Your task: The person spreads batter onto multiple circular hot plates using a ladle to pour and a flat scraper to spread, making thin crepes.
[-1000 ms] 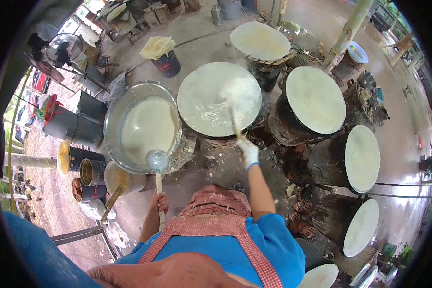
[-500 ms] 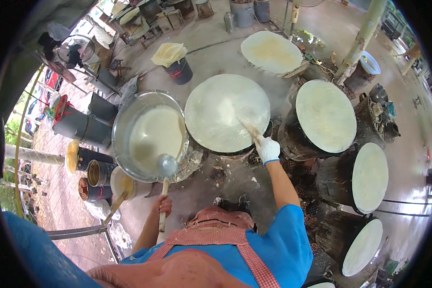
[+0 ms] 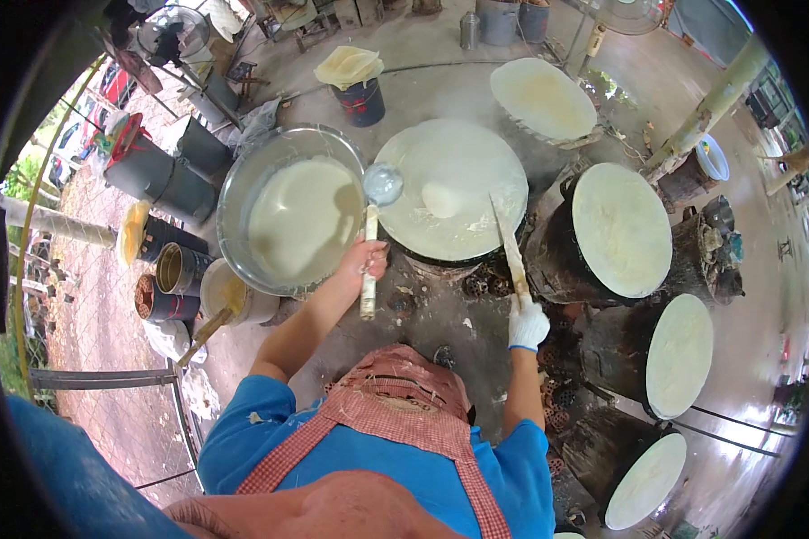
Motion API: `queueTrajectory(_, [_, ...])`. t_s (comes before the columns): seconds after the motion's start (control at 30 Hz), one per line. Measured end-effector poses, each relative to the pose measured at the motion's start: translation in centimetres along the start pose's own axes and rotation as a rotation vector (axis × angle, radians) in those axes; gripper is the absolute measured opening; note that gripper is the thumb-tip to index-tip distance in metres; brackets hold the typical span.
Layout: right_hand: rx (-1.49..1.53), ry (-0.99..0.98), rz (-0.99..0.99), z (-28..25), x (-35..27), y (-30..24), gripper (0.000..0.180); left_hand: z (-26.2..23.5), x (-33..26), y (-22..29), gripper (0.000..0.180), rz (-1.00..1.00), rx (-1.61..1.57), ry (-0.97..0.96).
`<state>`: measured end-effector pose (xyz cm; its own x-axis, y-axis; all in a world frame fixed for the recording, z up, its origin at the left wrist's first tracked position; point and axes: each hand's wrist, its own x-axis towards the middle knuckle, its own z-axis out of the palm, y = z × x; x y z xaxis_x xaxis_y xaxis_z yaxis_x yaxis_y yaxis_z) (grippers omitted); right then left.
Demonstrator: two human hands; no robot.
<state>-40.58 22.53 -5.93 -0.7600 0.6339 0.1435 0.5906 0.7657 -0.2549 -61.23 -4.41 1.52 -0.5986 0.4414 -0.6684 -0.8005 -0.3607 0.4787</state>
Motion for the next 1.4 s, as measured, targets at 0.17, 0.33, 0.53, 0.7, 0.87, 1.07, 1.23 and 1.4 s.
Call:
queueTrajectory(0.17, [-0.007,-0.169,-0.033,2.1,-6.4,-6.2,0.036,2.9,2.3,-4.2,0.021,0.103,0.097,0.064])
queueTrajectory(0.33, [0.181,0.005,-0.022,0.7,-9.0,-7.4,0.023,-3.1,-2.0,-3.4,0.019,-0.109,0.053,-0.174])
queueTrajectory(0.53, [0.127,0.117,-0.098,-1.0,-12.4,-6.9,0.045,-5.1,-6.4,-3.3,0.013,-0.403,-0.157,-0.120])
queueTrajectory(0.7, [0.516,0.236,-0.024,-2.4,-15.0,-5.5,0.040,-3.1,-8.4,-3.5,0.016,-0.686,-0.365,-0.327])
queueTrajectory(0.87, [0.809,-0.106,0.292,-2.5,-17.0,-1.9,0.042,-3.1,-9.0,-7.5,0.023,-0.656,-0.374,-0.459])
queueTrajectory(1.07, [0.799,-0.050,0.665,-5.2,-17.4,9.8,0.041,0.3,-7.3,-14.8,0.026,-0.879,-0.465,-0.281])
queueTrajectory(1.23, [1.053,0.147,0.804,-4.0,-18.3,18.9,0.033,5.8,-5.8,-17.7,0.022,-0.897,-0.406,-0.263])
queueTrajectory(1.4, [0.878,0.191,0.938,-5.9,-18.5,19.1,0.041,10.2,-0.2,-18.7,0.024,-1.037,-0.189,-0.299])
